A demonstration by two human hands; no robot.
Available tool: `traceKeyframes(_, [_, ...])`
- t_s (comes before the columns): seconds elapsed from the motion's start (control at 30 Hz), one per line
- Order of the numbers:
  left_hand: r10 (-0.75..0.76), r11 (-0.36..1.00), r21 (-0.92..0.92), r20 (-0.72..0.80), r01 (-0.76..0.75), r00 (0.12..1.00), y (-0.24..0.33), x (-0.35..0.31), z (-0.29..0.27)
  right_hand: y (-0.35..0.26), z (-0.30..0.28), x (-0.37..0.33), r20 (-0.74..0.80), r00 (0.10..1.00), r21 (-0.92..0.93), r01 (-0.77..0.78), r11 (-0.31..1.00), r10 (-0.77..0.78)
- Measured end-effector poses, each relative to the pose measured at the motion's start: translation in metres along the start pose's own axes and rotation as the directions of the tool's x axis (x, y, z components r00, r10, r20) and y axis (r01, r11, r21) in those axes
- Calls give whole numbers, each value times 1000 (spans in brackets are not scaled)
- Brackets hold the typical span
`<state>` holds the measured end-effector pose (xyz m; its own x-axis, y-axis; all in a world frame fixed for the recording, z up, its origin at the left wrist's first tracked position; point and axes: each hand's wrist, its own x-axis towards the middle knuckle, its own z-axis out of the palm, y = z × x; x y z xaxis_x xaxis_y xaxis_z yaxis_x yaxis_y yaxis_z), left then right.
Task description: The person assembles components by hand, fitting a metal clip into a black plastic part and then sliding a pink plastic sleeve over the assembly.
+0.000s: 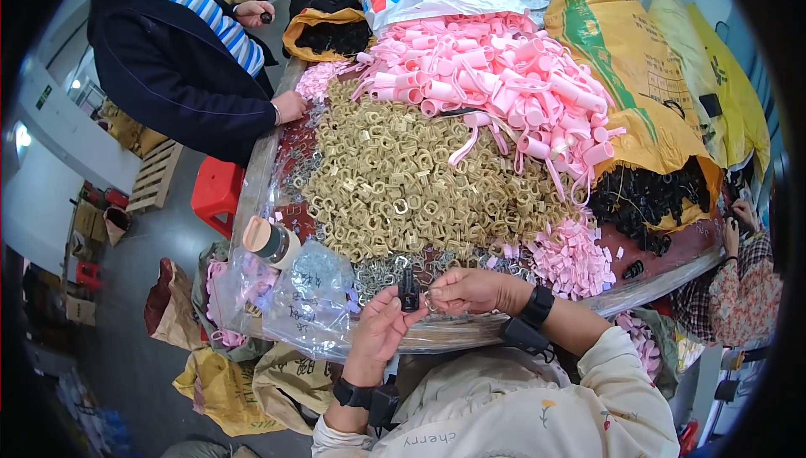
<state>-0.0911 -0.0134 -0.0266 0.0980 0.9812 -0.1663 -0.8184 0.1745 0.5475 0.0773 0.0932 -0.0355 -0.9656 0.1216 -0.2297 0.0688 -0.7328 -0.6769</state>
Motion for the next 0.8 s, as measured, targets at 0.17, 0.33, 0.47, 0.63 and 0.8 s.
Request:
traceKeyframes(0.17, [-57,994,98,4,57,998,3,4,1,-2,1,-5,-12,1000,-245,13,969,-16])
traceKeyframes(0.33, [-60,989,134,-4,60,998,3,5,-5,-27,25,-14,-19,1000,-513,11,858,-24])
traceKeyframes(0.47, [8,999,53,-53,-5,999,0,5,-3,-11,27,-8,-184,945,-461,159,873,-269])
traceKeyframes(0.63, [83,997,7,-45,-83,996,-9,6,5,10,40,-5,-202,709,-738,343,582,-675])
traceKeyframes(0.8, [117,993,24,-80,-115,990,-18,5,9,12,43,-7,-156,568,-940,166,298,-808])
